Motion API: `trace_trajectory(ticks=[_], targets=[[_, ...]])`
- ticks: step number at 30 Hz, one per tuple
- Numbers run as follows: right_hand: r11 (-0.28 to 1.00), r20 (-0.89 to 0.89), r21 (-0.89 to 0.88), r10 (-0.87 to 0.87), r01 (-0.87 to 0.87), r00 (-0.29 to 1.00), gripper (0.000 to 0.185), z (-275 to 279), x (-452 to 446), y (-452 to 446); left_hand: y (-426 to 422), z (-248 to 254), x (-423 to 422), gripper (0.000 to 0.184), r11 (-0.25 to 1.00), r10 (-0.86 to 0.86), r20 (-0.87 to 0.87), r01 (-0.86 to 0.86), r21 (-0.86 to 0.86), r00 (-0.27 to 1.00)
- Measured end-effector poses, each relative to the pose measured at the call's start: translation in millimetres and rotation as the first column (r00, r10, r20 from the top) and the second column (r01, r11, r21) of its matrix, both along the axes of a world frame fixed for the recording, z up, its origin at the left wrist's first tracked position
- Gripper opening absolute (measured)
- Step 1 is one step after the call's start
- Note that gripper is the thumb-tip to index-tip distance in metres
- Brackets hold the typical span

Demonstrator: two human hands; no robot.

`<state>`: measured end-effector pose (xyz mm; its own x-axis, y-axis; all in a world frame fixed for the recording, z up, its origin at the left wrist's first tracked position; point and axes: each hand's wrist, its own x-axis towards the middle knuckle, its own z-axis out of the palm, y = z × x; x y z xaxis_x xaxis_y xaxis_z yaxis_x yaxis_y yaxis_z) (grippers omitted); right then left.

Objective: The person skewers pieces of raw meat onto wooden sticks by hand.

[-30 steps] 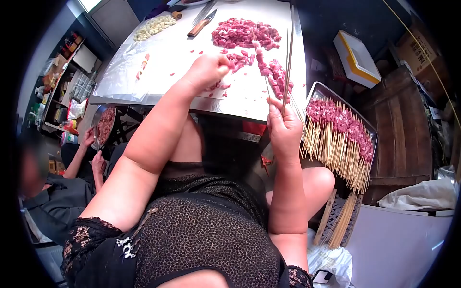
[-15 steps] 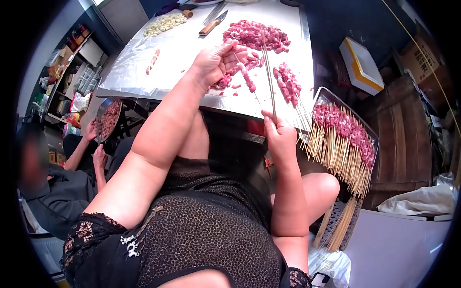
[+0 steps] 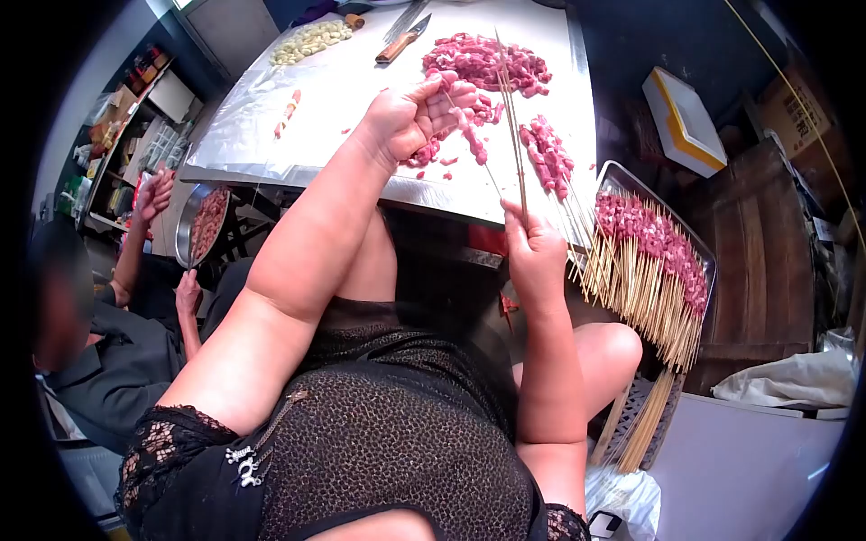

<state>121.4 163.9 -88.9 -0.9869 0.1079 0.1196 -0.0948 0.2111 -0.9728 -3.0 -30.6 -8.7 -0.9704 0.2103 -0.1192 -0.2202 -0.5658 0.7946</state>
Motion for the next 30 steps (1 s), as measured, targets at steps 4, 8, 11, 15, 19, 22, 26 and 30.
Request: trace_trajectory(ticks=[4, 8, 11, 15, 19, 22, 26, 30], targets=[[0.999, -0.107, 0.009, -0.035, 0.036, 0.994, 0.019, -11, -3, -11, 2, -2, -3, 0.026, 0.991, -0.006, 0.034, 0.001, 0.134, 0.999], [0.999, -0.076, -0.025, -0.022, 0.020, 0.997, 0.020, -3, -1, -13, 0, -2, -2, 0.026, 0.994, -0.010, -0.008, 0.011, 0.105, 1.000], [0.995, -0.030, -0.104, -0.002, -0.001, 1.000, 0.020, 10, 2, -14, 0, -6, -4, 0.026, 0.996, -0.054, -0.077, 0.059, 0.062, 0.996], [0.982, -0.015, -0.187, 0.029, -0.032, 0.999, 0.020, 12, 0, -13, 4, -10, -4, 0.026, 0.990, -0.139, -0.157, 0.142, 0.013, 0.978], [0.941, 0.030, -0.329, 0.095, -0.080, 0.995, 0.022, 16, -6, -14, 8, -18, -9, 0.026, 0.987, -0.154, -0.158, 0.160, 0.023, 0.975], [0.896, 0.094, -0.435, 0.136, -0.082, 0.986, 0.023, 32, -5, -21, 15, -17, -3, 0.025, 0.988, -0.144, -0.144, 0.149, 0.027, 0.979], [0.872, 0.135, -0.485, 0.143, -0.060, 0.980, 0.023, 43, -2, -28, 21, -14, 3, 0.022, 0.992, -0.085, -0.079, 0.093, 0.091, 0.993], [0.949, 0.061, -0.306, 0.092, -0.069, 0.994, 0.023, 29, -3, -30, 23, -17, 1, 0.021, 0.989, -0.015, -0.032, 0.019, 0.149, 0.999]])
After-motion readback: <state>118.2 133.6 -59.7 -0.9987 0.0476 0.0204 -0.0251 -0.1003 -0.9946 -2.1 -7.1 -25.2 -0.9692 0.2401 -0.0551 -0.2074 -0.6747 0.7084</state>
